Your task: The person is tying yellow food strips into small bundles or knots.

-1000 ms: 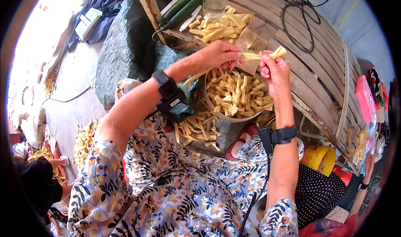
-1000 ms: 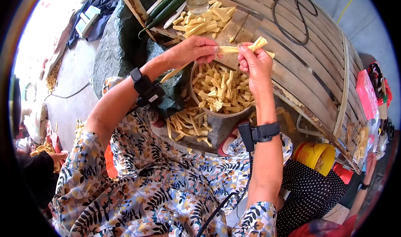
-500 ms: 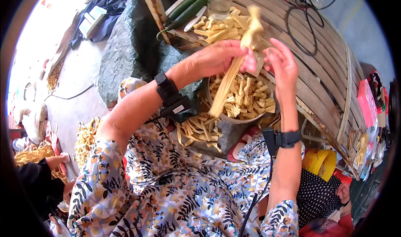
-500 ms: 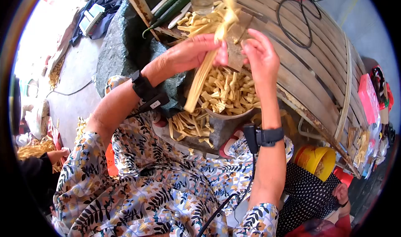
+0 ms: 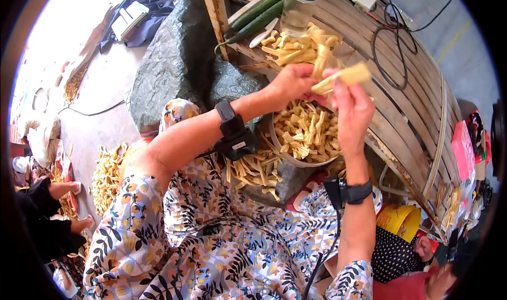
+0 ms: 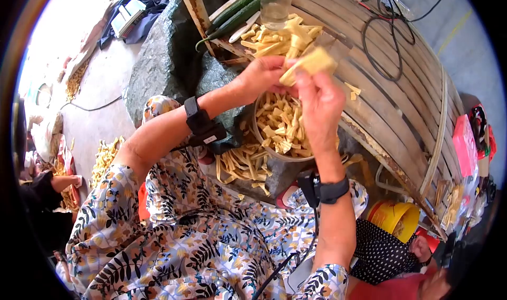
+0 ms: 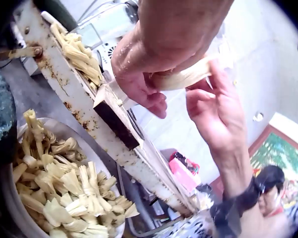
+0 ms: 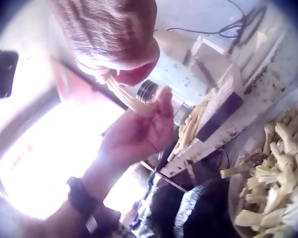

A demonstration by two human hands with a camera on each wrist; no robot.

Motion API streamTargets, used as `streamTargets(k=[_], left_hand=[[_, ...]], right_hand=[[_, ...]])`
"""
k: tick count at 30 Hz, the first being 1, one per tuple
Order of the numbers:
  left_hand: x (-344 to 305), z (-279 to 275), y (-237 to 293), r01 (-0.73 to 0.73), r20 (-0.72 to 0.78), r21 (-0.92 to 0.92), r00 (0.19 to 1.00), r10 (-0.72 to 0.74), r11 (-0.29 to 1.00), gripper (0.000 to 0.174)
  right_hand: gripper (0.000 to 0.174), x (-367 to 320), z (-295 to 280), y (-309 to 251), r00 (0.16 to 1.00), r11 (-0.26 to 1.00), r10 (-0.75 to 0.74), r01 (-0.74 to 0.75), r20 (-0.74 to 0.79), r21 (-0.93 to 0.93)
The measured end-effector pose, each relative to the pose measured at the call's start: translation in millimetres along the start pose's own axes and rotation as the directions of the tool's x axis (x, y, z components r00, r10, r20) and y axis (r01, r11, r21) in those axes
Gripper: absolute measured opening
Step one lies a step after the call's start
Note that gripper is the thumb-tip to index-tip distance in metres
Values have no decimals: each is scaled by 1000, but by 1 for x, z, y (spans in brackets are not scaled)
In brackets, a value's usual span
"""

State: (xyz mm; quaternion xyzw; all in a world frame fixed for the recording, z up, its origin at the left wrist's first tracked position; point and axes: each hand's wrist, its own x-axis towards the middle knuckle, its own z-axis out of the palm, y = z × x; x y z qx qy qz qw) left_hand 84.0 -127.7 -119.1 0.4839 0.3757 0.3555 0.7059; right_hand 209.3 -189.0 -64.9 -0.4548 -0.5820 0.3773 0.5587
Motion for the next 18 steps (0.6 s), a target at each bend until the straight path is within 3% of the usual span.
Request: streamTargets(k=[2, 3, 4, 7, 10, 11, 12, 14, 15, 17, 18], left_hand=[[-5, 5, -10, -255, 222, 363, 958, 182, 896, 11], [-6, 6, -17, -367, 217, 521, 930, 296, 771, 8], [-7, 7, -20, -451, 236, 658, 884, 404, 603, 6], [-8, 1, -15, -477, 305, 827, 825, 476, 297, 10], [-10, 8, -2, -546, 234, 783, 703, 672, 299, 20], [-8, 6, 2, -556, 299, 794, 708, 640, 244, 30], [-7, 6, 6, -633, 377, 757, 628, 680, 165, 31], [-6, 4, 16, -755, 517, 656, 446, 731, -3, 33], [-7, 1, 20, -772, 593, 629, 405, 696, -87, 34], [-8, -9, 17, -723, 595, 689, 611, 523, 61, 32], [-10, -13, 14, -682, 585, 720, 695, 418, 128, 31]], right_hand=[[19, 9, -9, 27, 991, 991, 131, -132, 33, 32], [19, 8, -8, 33, 998, 989, 55, -51, 20, -138], [20, 12, -11, 48, 988, 921, -135, 153, 76, -358], [24, 3, -18, 48, 975, 928, 220, -201, 26, -313], [25, 3, -26, 43, 887, 890, 452, -441, 96, -114], [25, 2, -28, 40, 853, 865, 496, -501, 164, -8], [26, 2, -29, 36, 815, 823, 528, -560, 239, 92], [27, 0, -32, 30, 770, 797, 551, -600, 324, 71], [28, -2, -34, 28, 743, 783, 560, -619, 366, 60], [31, -5, -35, 38, 683, 745, 537, -659, 496, 101], [31, -8, -33, 45, 727, 788, 533, -613, 433, 59]])
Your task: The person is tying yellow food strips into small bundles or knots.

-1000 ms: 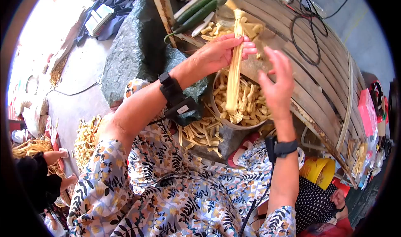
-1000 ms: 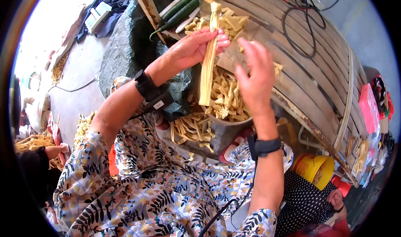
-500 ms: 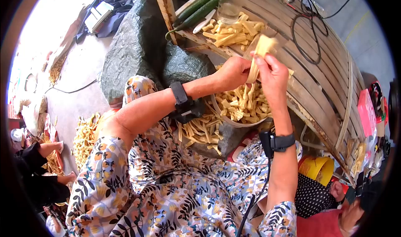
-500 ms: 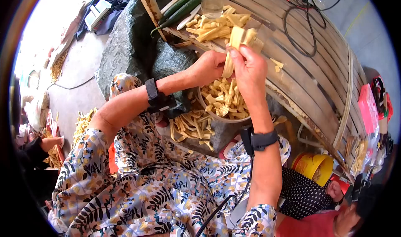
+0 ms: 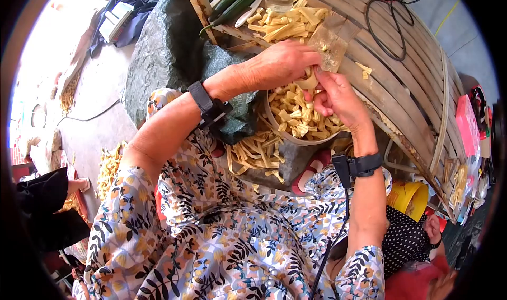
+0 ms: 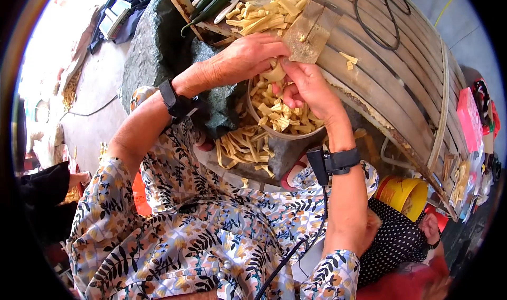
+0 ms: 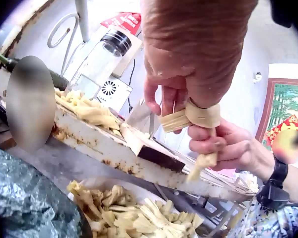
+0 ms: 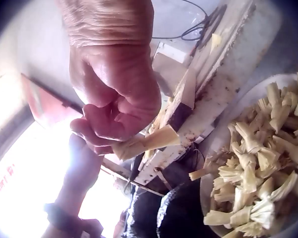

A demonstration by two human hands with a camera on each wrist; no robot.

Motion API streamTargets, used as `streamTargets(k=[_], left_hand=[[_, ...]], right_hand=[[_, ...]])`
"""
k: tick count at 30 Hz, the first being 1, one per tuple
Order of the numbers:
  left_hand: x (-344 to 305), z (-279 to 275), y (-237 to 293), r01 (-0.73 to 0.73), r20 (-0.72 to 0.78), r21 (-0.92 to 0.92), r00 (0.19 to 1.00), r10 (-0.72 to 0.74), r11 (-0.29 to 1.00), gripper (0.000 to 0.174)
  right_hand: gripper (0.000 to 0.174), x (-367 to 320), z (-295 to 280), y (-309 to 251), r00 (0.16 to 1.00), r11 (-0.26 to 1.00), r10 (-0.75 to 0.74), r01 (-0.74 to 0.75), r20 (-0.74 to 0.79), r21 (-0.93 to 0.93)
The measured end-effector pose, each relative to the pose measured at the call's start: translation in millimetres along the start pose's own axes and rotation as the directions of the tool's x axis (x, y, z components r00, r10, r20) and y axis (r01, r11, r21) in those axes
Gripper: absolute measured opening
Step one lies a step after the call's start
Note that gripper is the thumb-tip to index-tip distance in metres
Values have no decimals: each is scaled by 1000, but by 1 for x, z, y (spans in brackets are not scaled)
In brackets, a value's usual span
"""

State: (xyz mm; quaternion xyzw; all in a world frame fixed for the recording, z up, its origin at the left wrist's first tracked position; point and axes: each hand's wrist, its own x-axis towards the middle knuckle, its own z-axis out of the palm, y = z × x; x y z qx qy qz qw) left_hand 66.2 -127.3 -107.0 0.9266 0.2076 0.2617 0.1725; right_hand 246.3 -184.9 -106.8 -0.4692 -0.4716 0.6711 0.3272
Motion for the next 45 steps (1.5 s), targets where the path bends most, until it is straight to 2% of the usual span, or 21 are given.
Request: streamTargets(k=[1, 3, 6, 7, 10, 13, 16, 20, 24, 26, 27, 29, 33, 34, 36, 37, 40, 41, 43, 44, 45], left_hand=[[-6, 3, -1, 97, 37, -4, 995, -97, 995, 26], [-8, 10, 1, 237, -27, -170, 969, -244, 957, 22], [-5, 14, -5, 353, -86, -332, 912, -401, 875, 18], [-4, 14, -8, 377, -101, -372, 892, -441, 848, 16], [-4, 17, -13, 418, -37, -527, 859, -511, 740, 14], [-3, 14, -15, 452, 96, -638, 850, -518, 623, 17], [-3, 20, -14, 323, -12, -414, 933, -360, 851, 19], [-1, 25, -18, 235, -143, -282, 949, -282, 930, 16], [-3, 19, -13, 285, -109, -292, 938, -328, 913, 17], [-4, 18, -10, 316, -81, -242, 936, -344, 917, 18], [-6, 20, -8, 250, -153, -196, 947, -281, 948, 19], [-7, 24, -6, 116, -285, -86, 949, -136, 990, 20], [-11, 17, -3, -51, -151, 122, 986, 69, 991, 20], [-13, 18, -3, -73, -85, 143, 993, 86, 987, 19], [-16, 23, -2, -125, 45, 176, 992, 119, 977, 19], [-17, 27, 1, -129, 72, 205, 991, 116, 970, 20], [-20, 27, 8, -172, 102, 156, 982, 157, 973, 16], [-22, 32, 2, -66, -55, -313, 997, 51, 947, 26], [-21, 18, 11, 290, 108, -586, 953, -282, 757, 36], [-21, 9, 14, 445, 222, -673, 883, -413, 590, 41], [-23, 4, 11, 450, 189, -755, 845, -500, 477, 45]], right_hand=[[31, 3, 2, 5, 997, 997, -40, 35, -66, -71], [31, 7, 6, 12, 960, 975, -180, 145, -213, -171], [31, 6, 15, 11, 919, 946, -311, 276, -241, -168], [31, 9, 15, 13, 914, 946, -298, 245, -275, -211], [28, 15, 13, 22, 882, 934, -354, 347, -311, -81], [25, 16, 4, 22, 877, 932, -361, 350, -318, -92], [19, 12, 3, 18, 926, 935, -300, 334, -231, 124], [22, 11, -3, 22, 982, 903, -182, 190, -58, 385], [24, 3, 0, 17, 991, 923, -118, 85, 66, 376], [27, 1, 8, 13, 982, 916, -176, 138, 70, 376], [29, 1, 11, 13, 976, 912, -206, 165, 74, 375], [32, 5, 3, 19, 981, 940, -195, 184, 8, 286], [39, 1, 15, 12, 970, 979, -158, 178, -183, 101], [40, 2, 11, 16, 949, 970, -225, 197, -221, -143], [46, 8, -2, 28, 896, 785, -373, 165, -243, -597], [52, 11, -2, 34, 856, 763, -451, 223, -253, -607], [47, 11, -3, 39, 830, 806, -460, 241, -316, -540], [44, 8, -1, 36, 832, 865, -422, 250, -360, -435], [39, 0, 8, 21, 840, 941, -332, 265, -429, -209], [35, -1, 5, 21, 834, 936, -348, 281, -429, -212], [32, -4, 2, 22, 827, 931, -362, 296, -431, -213]])
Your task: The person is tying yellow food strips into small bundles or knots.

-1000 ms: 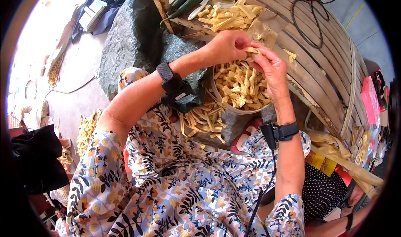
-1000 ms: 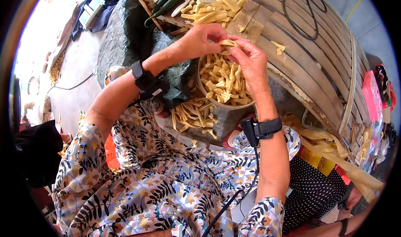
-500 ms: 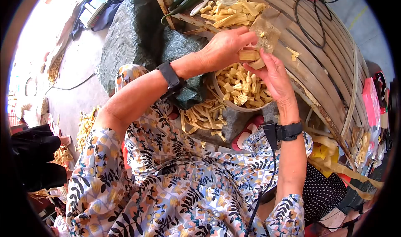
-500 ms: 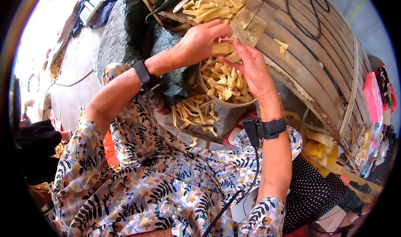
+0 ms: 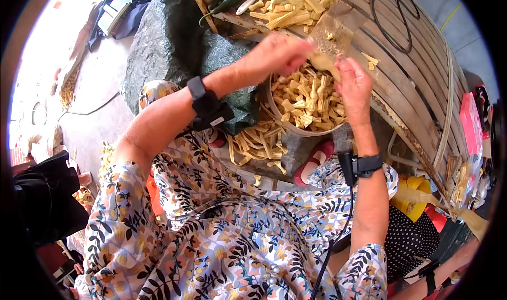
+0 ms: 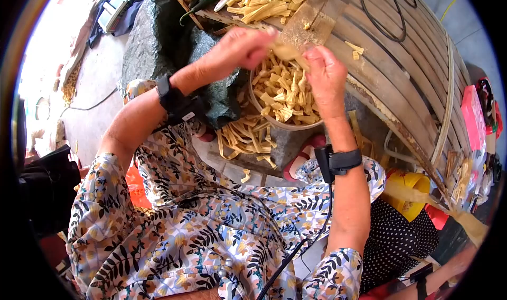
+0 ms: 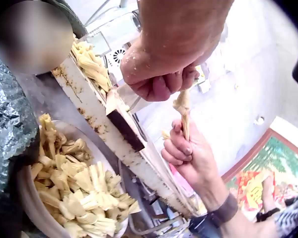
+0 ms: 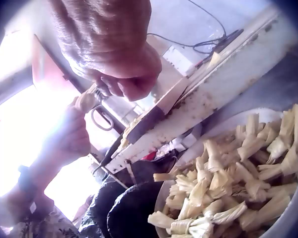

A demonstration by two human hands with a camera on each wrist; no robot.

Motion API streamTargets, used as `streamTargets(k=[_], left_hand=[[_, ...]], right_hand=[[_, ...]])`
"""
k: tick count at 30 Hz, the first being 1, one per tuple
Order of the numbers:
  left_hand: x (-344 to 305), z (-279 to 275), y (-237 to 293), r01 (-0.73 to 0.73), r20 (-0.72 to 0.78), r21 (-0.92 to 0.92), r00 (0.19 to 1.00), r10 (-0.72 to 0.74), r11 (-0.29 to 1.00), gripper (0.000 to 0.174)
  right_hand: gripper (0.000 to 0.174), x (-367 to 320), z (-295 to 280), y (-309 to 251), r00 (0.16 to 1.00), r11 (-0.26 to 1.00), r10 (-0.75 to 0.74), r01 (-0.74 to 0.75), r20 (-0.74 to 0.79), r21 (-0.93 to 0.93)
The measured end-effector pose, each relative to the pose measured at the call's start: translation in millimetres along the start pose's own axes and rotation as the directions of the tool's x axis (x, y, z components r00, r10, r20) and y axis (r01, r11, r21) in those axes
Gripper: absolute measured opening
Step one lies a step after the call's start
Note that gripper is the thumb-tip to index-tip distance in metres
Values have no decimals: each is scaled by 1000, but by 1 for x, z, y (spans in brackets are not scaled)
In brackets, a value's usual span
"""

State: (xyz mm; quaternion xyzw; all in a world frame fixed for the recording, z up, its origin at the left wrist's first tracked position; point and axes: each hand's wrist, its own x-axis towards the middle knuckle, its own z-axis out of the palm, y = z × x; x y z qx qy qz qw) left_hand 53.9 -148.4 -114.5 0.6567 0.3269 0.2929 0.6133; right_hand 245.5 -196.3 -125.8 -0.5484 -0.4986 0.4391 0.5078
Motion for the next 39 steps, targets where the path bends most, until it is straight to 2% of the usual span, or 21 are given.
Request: streamTargets(k=[1, 3, 5, 6, 9, 10, 13, 14, 17, 18, 21, 24, 27, 30, 33, 36, 39], left_hand=[[-1, -10, 3, -75, 92, -144, 992, 89, 987, 45], [0, -11, 1, -48, 56, -201, 997, 60, 979, 45], [2, -16, 0, 110, 126, -370, 990, -67, 923, 45], [5, -17, 1, 185, 174, -443, 978, -118, 877, 45], [7, -9, 5, 271, 88, -465, 961, -261, 843, 45], [6, -11, -4, 245, 112, -422, 970, -218, 873, 46], [4, 3, -11, 257, 149, -398, 965, -214, 881, 42], [7, 5, -12, 240, 246, -506, 961, -128, 828, 34], [17, 10, -19, 192, 216, -474, 971, -97, 859, 27], [17, 14, -18, 179, 127, -526, 983, -131, 831, 19], [20, 9, -20, 160, 48, -412, 987, -153, 897, 18], [19, 0, -17, 158, -29, -347, 983, -179, 925, 22], [15, -6, -13, 169, -47, -342, 979, -196, 924, 23], [13, -10, -9, 188, -4, -363, 979, -203, 913, 23], [14, -14, -8, 216, 99, -482, 976, -192, 849, 20], [15, -7, -8, 258, 47, -410, 964, -263, 875, 19], [17, -18, -8, 202, 29, -244, 979, -201, 948, 19]], right_hand=[[29, -2, -2, -1, 1000, 1000, -16, 16, -7, 6], [26, -3, 0, -5, 999, 1000, -10, 9, 32, 5], [27, -4, 5, -2, 997, 998, 37, -41, 66, 55], [27, -2, 4, -3, 993, 999, -27, 24, 112, 25], [27, -2, -6, 0, 972, 985, 104, -130, 212, 115], [27, 0, -8, 2, 973, 985, 97, -125, 211, 119], [26, 1, -8, 5, 971, 983, 100, -130, 218, 129], [26, 1, -6, 4, 968, 982, 112, -143, 224, 126], [25, 1, 0, 2, 956, 987, 125, -148, 265, 67], [24, 1, 1, 1, 951, 989, 125, -141, 282, 39], [23, -1, -3, 2, 954, 995, 98, -101, 283, -5], [22, -4, -2, 1, 955, 994, 92, -104, 283, 29], [23, -4, -3, 0, 947, 997, 75, -72, 313, -23], [24, -6, -1, -7, 945, 991, 132, -120, 299, -58], [25, -1, -6, -2, 925, 984, 139, -170, 354, 58], [22, -2, -8, -7, 917, 990, 132, -141, 377, -4], [20, -2, -15, -6, 945, 989, 87, -43, 316, -144]])
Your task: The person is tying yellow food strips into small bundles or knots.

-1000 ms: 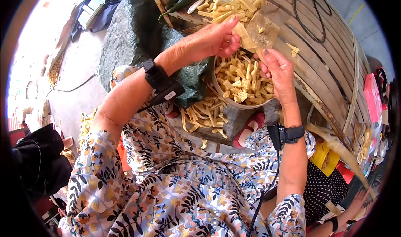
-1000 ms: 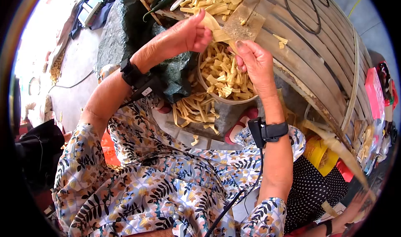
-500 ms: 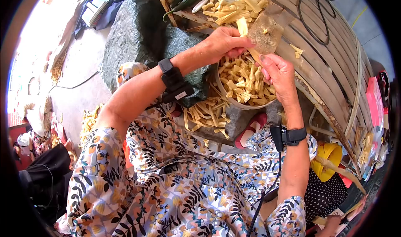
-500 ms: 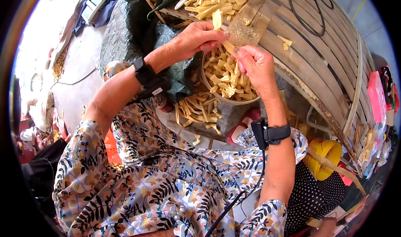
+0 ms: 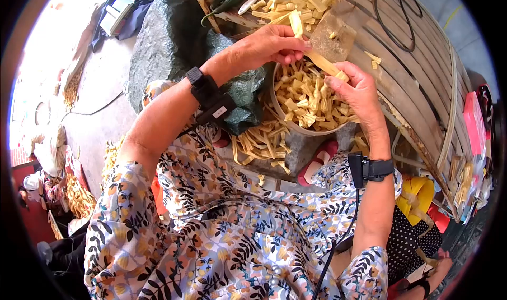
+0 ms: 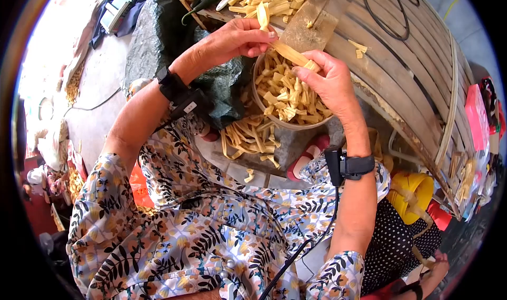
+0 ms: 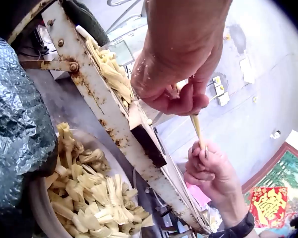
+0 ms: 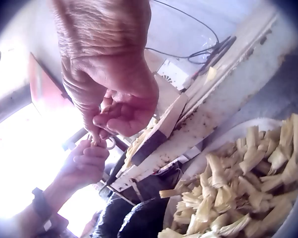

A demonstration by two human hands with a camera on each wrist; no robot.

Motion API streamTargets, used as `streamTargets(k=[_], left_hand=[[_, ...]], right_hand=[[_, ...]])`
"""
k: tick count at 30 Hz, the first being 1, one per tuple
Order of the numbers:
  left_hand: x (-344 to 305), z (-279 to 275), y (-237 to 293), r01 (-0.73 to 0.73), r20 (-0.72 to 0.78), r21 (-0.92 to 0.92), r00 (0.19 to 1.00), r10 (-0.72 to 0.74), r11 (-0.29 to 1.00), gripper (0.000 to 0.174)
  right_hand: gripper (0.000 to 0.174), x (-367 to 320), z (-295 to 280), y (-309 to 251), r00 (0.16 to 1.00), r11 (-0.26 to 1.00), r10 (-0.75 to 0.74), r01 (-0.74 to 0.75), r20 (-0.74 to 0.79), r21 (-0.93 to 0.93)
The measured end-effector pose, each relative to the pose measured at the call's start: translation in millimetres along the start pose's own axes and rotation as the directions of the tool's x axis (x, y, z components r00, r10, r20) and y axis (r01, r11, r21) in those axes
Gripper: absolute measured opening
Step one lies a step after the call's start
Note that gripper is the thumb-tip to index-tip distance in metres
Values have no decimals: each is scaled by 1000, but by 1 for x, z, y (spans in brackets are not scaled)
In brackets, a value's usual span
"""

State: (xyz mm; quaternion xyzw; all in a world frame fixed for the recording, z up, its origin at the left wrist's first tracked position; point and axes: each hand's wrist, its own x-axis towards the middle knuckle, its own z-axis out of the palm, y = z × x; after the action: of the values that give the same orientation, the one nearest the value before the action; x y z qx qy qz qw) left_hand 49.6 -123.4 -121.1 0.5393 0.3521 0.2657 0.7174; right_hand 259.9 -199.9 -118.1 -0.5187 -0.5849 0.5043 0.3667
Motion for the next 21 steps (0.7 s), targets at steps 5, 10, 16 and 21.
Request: streamTargets(k=[5, 10, 16, 21], left_hand=[[7, -7, -6, -3, -7, -83, 1000, 3, 997, 19], [6, -4, 0, -36, -59, -65, 998, 33, 997, 19], [6, -6, 4, -31, 51, -32, 998, 33, 999, 22], [12, -13, 2, -51, 114, -160, 991, 70, 986, 28]], right_hand=[[18, 1, -1, -2, 998, 995, -23, 17, -61, -93], [18, 0, -6, -8, 999, 982, -46, 43, -16, -186], [19, 4, -9, 8, 981, 981, -112, 83, -161, -177], [33, 9, -29, -3, 957, 980, -54, 106, -284, 169]])
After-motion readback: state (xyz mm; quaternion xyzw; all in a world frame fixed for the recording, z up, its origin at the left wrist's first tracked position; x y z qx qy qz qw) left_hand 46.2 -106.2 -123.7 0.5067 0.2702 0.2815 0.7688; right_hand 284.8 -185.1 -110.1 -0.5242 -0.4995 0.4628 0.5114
